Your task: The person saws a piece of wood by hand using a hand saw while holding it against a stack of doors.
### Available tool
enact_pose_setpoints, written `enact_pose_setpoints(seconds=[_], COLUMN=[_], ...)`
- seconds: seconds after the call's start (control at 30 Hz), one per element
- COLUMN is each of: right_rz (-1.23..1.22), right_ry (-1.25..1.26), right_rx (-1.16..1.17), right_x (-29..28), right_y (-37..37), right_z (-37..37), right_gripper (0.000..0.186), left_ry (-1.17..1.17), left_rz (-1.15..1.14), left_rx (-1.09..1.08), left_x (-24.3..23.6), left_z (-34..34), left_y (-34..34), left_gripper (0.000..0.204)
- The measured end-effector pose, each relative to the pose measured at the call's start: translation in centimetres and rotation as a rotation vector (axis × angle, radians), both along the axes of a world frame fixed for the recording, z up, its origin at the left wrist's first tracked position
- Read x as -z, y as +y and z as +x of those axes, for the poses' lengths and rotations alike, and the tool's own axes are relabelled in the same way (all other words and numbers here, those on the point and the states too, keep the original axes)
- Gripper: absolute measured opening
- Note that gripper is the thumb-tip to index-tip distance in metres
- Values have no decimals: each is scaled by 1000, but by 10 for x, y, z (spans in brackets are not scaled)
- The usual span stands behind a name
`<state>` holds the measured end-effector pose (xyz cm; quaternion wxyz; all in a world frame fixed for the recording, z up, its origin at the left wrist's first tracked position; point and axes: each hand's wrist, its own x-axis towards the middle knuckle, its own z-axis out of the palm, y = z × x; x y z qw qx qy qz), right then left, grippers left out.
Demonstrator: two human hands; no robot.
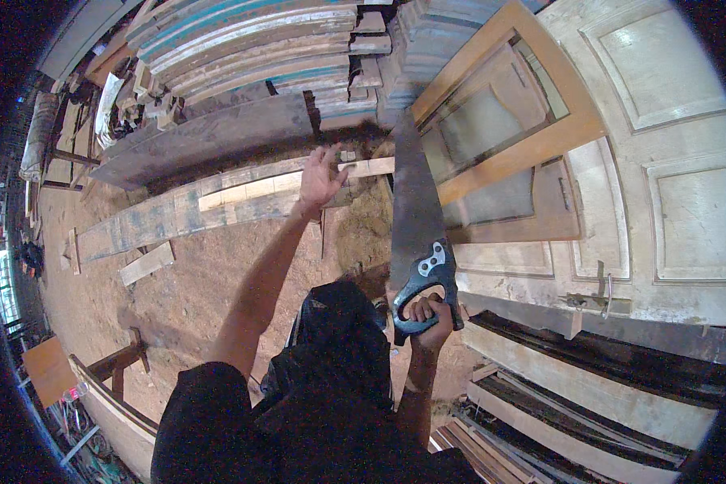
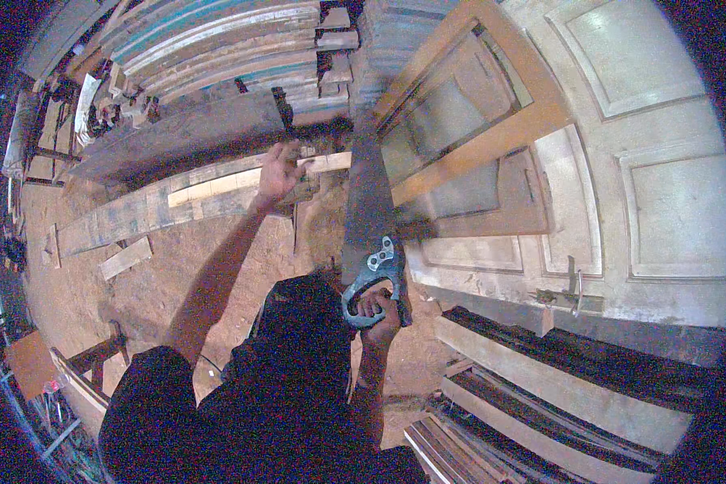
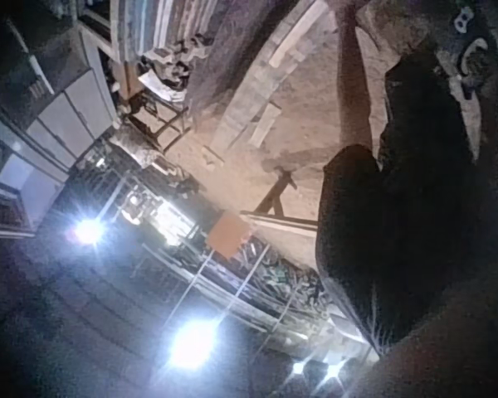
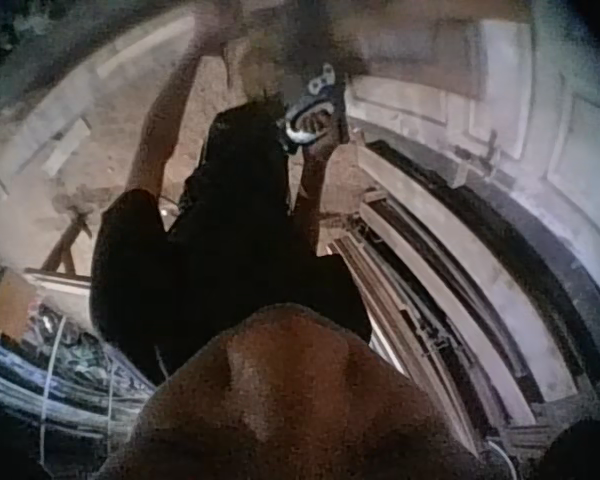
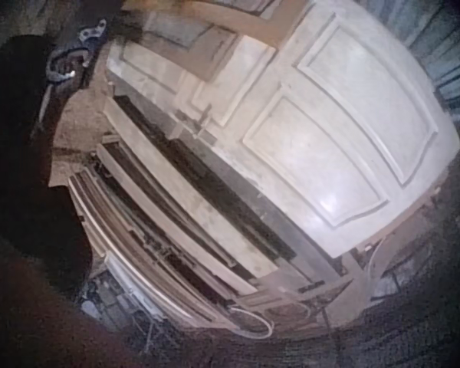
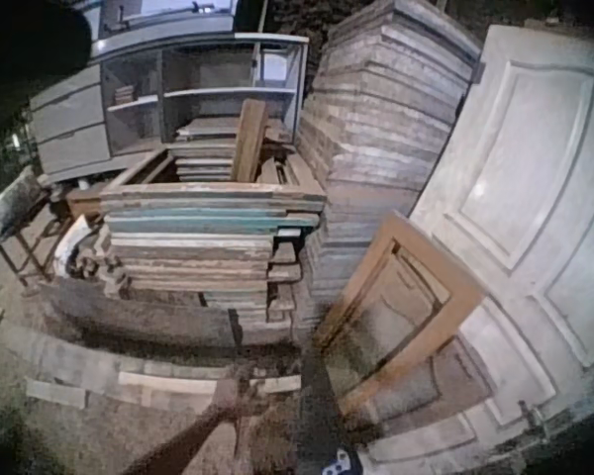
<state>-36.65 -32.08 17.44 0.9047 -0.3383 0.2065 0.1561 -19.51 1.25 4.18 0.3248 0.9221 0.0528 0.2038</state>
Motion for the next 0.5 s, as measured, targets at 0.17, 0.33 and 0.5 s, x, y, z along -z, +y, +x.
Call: enact_pose_setpoints(seconds=[0.17,0.33,0.5], right_rz=[75,-49,-455], right_ry=[3,-25,-185], right_rx=[-28,-35,-33], right_x=[6,-2,-42], right_y=[-12,-7,21], right_z=[-10,-11,3], right_gripper=[13,12,11], left_ry=[44,21,219], left_rz=[188,181,155], left_rx=[226,299,152], left_x=[35,41,-2], left_z=[-8,-7,-1], left_y=[31,28,9], left_gripper=[59,57,57])
